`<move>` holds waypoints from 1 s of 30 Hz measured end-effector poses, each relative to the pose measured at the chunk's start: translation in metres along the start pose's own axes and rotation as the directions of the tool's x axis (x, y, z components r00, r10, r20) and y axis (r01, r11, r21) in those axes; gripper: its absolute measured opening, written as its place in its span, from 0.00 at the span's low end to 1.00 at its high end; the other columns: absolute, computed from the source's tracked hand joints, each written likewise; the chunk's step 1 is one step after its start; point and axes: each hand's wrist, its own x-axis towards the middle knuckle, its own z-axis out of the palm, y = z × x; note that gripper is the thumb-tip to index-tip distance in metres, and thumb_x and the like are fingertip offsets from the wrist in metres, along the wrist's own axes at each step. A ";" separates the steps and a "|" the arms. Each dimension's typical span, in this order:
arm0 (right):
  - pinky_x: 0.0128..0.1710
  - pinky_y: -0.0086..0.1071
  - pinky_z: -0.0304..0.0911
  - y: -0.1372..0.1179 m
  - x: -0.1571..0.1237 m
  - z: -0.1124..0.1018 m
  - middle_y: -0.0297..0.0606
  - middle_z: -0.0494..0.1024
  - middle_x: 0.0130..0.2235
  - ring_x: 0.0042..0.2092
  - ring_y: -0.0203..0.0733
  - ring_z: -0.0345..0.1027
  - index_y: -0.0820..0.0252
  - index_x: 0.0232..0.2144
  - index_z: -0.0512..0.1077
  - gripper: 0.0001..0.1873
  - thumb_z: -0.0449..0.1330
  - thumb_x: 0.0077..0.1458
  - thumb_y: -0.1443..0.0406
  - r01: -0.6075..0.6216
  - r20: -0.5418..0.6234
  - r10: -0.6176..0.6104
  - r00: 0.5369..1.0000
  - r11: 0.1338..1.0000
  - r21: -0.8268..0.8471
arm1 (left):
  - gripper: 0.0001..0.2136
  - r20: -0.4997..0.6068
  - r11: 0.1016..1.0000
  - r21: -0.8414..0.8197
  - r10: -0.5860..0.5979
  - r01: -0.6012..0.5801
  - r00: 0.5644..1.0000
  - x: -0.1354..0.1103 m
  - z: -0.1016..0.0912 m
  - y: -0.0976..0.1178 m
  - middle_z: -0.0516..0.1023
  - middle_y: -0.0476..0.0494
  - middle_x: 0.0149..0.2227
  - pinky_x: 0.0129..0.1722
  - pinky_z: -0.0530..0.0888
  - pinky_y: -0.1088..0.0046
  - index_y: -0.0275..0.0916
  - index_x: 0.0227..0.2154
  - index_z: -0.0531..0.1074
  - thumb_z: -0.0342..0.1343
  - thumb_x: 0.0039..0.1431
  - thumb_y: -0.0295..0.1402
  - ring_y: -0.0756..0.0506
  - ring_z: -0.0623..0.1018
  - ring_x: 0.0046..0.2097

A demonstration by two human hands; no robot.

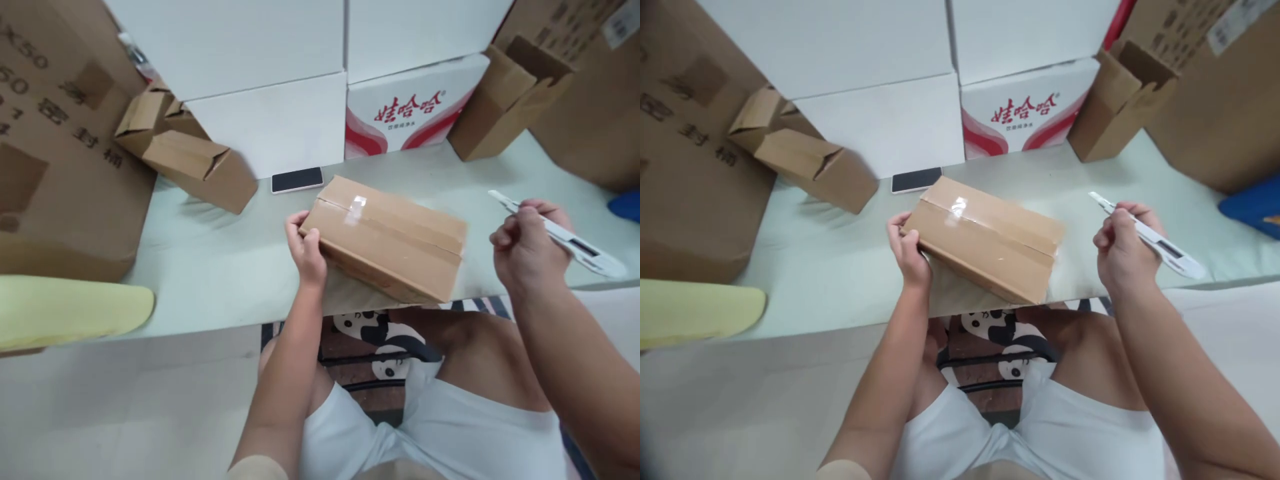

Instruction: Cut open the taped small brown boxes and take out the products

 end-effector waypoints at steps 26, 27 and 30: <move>0.25 0.24 0.57 -0.044 0.008 0.270 0.32 0.75 0.27 0.26 0.27 0.65 0.64 0.33 0.75 0.07 0.65 0.66 0.70 -0.042 0.707 0.521 0.478 0.817 -0.574 | 0.10 0.225 0.994 0.000 -0.103 0.105 0.969 0.003 -0.007 0.017 0.77 0.43 0.43 0.53 0.74 0.60 0.43 0.41 0.67 0.59 0.59 0.38 0.41 0.77 0.48; 0.26 0.24 0.58 -0.043 0.007 0.271 0.32 0.76 0.28 0.27 0.27 0.66 0.64 0.33 0.75 0.06 0.64 0.66 0.72 -0.018 0.724 0.500 0.475 0.828 -0.560 | 0.10 0.227 0.995 0.002 -0.102 0.105 0.969 0.003 -0.007 0.017 0.77 0.43 0.43 0.53 0.74 0.60 0.43 0.41 0.67 0.59 0.59 0.38 0.41 0.77 0.48; 0.30 0.23 0.59 -0.043 0.004 0.273 0.31 0.79 0.28 0.30 0.26 0.68 0.64 0.33 0.75 0.09 0.63 0.64 0.77 0.019 0.754 0.479 0.450 0.839 -0.544 | 0.10 0.227 0.994 -0.002 -0.105 0.108 0.968 0.003 -0.007 0.017 0.77 0.42 0.44 0.53 0.74 0.60 0.43 0.41 0.67 0.59 0.58 0.37 0.41 0.77 0.48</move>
